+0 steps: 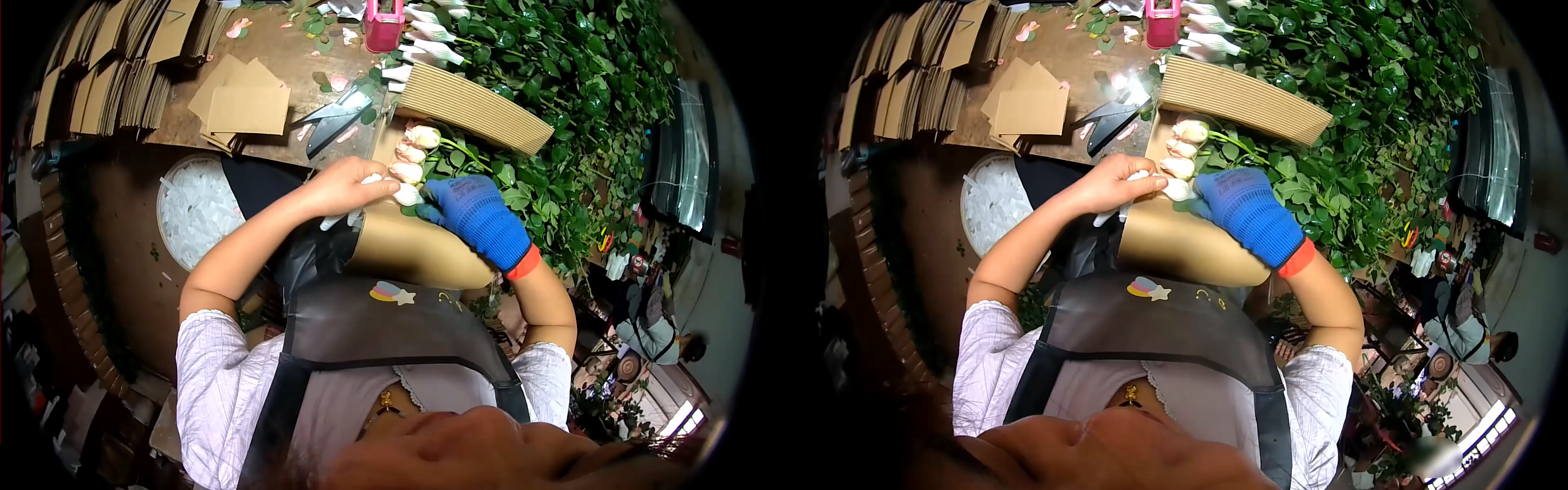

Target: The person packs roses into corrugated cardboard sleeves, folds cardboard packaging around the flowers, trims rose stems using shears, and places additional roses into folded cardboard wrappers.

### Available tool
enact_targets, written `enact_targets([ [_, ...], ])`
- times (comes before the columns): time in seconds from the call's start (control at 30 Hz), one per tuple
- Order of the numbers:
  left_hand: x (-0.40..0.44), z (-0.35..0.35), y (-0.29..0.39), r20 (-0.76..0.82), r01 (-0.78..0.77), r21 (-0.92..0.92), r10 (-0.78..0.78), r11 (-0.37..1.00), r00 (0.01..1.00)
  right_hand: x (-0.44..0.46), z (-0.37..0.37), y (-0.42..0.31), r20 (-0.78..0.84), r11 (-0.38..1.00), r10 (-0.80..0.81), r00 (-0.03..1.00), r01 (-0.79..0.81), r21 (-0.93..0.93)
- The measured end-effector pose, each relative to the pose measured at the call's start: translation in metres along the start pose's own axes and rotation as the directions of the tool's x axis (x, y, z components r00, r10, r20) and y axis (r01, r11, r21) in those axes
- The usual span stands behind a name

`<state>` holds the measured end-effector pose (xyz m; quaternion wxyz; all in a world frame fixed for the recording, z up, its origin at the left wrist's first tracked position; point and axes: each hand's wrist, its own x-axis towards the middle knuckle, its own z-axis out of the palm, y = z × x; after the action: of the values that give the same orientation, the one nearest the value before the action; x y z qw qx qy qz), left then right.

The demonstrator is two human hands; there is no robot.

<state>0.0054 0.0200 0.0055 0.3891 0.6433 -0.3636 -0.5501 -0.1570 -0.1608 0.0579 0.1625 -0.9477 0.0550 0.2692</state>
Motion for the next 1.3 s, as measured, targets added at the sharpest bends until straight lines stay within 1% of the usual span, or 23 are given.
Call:
enact_targets([
  [0.13,-0.004,0.032,-0.028,-0.261,-0.170,-0.254,0.101,0.952,0.960,0.009,0.016,-0.004,-0.028,0.995,0.022,0.999,-0.025,-0.094],
  [0.23,-0.016,0.044,-0.038,-0.366,-0.128,-0.490,-0.071,0.862,0.928,0.007,0.017,0.000,-0.026,0.996,-0.016,1.000,0.014,-0.094],
  [0.27,-0.020,0.050,-0.048,-0.377,-0.153,-0.517,-0.064,0.842,0.924,0.008,0.013,-0.001,-0.002,0.996,-0.030,1.000,0.029,-0.088],
  [0.37,-0.051,0.033,-0.053,-0.635,-0.353,-0.702,-0.319,0.619,0.703,0.011,0.008,0.001,0.046,0.986,-0.091,0.995,0.097,-0.139],
  [0.4,-0.072,0.014,-0.070,-0.688,-0.400,-0.683,-0.355,0.612,0.632,0.011,0.007,0.003,0.060,0.978,-0.116,0.991,0.125,-0.168],
  [0.43,-0.096,-0.009,-0.073,-0.753,-0.305,-0.601,-0.395,0.739,0.526,0.011,0.006,0.004,0.068,0.972,-0.127,0.990,0.138,-0.191],
  [0.47,-0.124,-0.037,-0.104,-0.795,-0.101,-0.399,-0.289,0.911,0.534,0.011,0.006,0.005,0.076,0.965,-0.139,0.987,0.152,-0.213],
  [0.5,-0.160,-0.071,-0.137,-0.770,0.271,-0.124,-0.265,0.955,0.581,0.011,0.006,0.005,0.083,0.958,-0.150,0.985,0.166,-0.234],
  [0.53,-0.173,-0.075,-0.103,-0.841,0.730,0.160,-0.296,0.664,0.453,0.014,0.007,0.002,0.107,0.949,-0.152,0.983,0.175,-0.261],
  [0.57,-0.185,-0.080,-0.105,-0.850,0.860,0.401,-0.222,0.315,0.477,0.018,0.007,-0.001,0.132,0.940,-0.150,0.980,0.182,-0.287],
  [0.63,-0.187,-0.079,-0.100,-0.800,0.803,0.593,0.071,-0.059,0.596,0.023,0.006,-0.006,0.166,0.926,-0.158,0.973,0.205,-0.317],
  [0.7,-0.144,-0.073,-0.087,-0.734,0.622,0.589,0.020,0.517,0.679,0.024,0.000,-0.010,0.179,0.918,-0.177,0.968,0.228,-0.324],
  [0.73,-0.112,-0.063,-0.081,-0.637,0.364,0.538,0.084,0.760,0.766,0.024,0.001,-0.011,0.156,0.910,-0.196,0.968,0.238,-0.339],
  [0.8,-0.059,-0.027,-0.036,-0.483,0.083,0.359,0.109,0.930,0.869,0.022,0.003,-0.011,0.111,0.893,-0.232,0.966,0.256,-0.371],
  [0.83,-0.036,-0.012,-0.029,-0.402,-0.055,0.237,0.149,0.970,0.904,0.021,0.003,-0.012,0.084,0.896,-0.233,0.969,0.248,-0.367],
  [0.9,-0.003,0.007,-0.019,-0.290,-0.200,0.301,0.289,0.932,0.912,0.020,0.002,-0.015,0.031,0.904,-0.235,0.972,0.230,-0.359],
  [0.93,0.010,0.008,-0.021,-0.222,-0.213,0.267,0.275,0.940,0.935,0.022,-0.001,-0.019,0.113,0.913,-0.169,0.979,0.199,-0.355],
  [0.97,0.021,0.007,-0.024,-0.154,-0.223,0.235,0.262,0.946,0.953,0.022,-0.003,-0.021,0.124,0.925,-0.150,0.981,0.184,-0.334],
  [1.03,0.027,0.006,-0.029,-0.171,-0.227,0.316,0.291,0.921,0.941,0.024,-0.004,-0.022,0.141,0.946,-0.120,0.983,0.157,-0.284],
  [1.13,0.029,0.002,-0.036,-0.162,-0.224,0.417,0.314,0.881,0.935,0.025,0.013,-0.013,0.005,0.917,-0.200,0.980,0.189,-0.351],
  [1.23,0.023,0.007,-0.026,-0.125,-0.222,0.504,0.324,0.835,0.938,0.022,0.020,0.007,-0.085,0.939,-0.285,0.955,0.260,-0.227],
  [1.27,0.021,0.006,-0.020,-0.084,-0.202,0.449,0.266,0.870,0.960,0.013,0.019,0.013,-0.124,0.955,-0.278,0.952,0.261,-0.141],
  [1.3,0.021,0.004,-0.021,-0.067,-0.224,0.398,0.272,0.889,0.960,0.006,0.012,0.010,-0.152,0.979,-0.192,0.970,0.178,-0.099],
])
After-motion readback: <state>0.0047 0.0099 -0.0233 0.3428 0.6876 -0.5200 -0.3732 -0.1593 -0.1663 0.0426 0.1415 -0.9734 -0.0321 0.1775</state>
